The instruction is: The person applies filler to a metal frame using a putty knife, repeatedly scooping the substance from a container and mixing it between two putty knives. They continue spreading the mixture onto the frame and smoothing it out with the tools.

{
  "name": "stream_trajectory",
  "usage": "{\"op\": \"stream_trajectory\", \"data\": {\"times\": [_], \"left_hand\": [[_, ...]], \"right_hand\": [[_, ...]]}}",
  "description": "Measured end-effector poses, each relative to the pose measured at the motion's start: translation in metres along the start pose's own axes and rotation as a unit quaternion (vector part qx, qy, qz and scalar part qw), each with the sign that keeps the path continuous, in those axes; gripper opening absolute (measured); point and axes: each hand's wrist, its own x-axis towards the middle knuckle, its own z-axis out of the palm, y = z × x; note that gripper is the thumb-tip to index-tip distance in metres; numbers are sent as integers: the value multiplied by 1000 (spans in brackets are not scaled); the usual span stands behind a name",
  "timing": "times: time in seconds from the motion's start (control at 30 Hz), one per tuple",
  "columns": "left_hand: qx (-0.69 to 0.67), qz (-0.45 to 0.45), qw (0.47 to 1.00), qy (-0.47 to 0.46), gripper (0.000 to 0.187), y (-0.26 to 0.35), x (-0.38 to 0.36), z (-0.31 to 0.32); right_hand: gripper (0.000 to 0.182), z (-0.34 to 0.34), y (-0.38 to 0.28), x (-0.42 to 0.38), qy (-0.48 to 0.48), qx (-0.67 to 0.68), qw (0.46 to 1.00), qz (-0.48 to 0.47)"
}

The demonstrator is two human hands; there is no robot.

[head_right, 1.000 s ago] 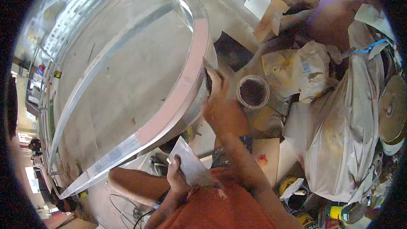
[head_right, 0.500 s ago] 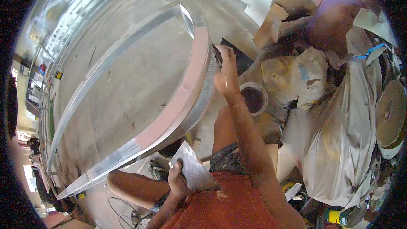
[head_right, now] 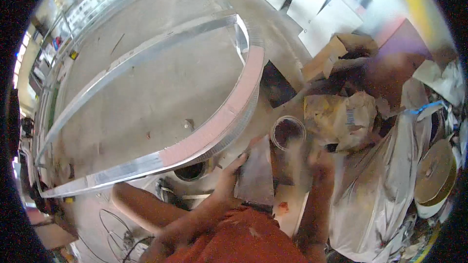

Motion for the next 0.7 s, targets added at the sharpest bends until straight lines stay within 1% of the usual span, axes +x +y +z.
{"op": "stream_trajectory", "data": {"times": [0.03,0.07,0.1,0.13,0.17,0.2,0.23,0.27,0.3,0.33,0.4,0.47,0.53,0.6,0.63,0.7], "left_hand": [[-10,2,1000,-3,51,1,1,4],[2,2,999,-37,47,1,-1,8],[15,4,997,-71,45,1,-3,10],[8,5,997,-75,45,1,-7,5],[51,23,997,-51,42,3,-13,-5],[93,43,994,-27,40,7,-19,-13],[88,46,995,-33,40,15,-28,-16],[192,57,978,-57,42,23,-41,-17],[293,68,951,-78,45,28,-49,-19],[284,72,953,-79,45,30,-49,-26],[314,-29,944,-94,39,33,-37,-49],[322,-34,941,-102,39,34,-25,-77],[316,-46,941,-115,38,27,-12,-104],[424,-51,900,-85,35,33,2,-123],[416,-54,903,-92,35,35,-2,-122],[276,-52,952,-121,45,36,-16,-112]], "right_hand": [[44,21,-25,-17,-45,-69,988,131],[41,46,-51,-32,-85,-136,952,260],[41,40,-54,-29,-87,-143,950,262],[40,30,-58,-25,-73,-182,936,293],[40,29,-65,-20,-59,-222,918,323],[40,35,-75,-14,-62,-232,916,320],[39,54,-91,-4,-37,-268,920,284],[38,72,-100,9,-13,-302,921,246],[35,87,-101,24,57,-262,949,169],[32,103,-100,38,127,-217,964,92],[30,152,-107,73,24,-230,969,-89],[32,192,-124,128,-114,-358,927,-12],[29,234,-119,171,-166,-507,838,-113],[29,254,-97,239,-183,-565,794,-132],[29,263,-94,255,-184,-574,788,-127],[30,274,-86,272,-215,-612,753,-114]]}}
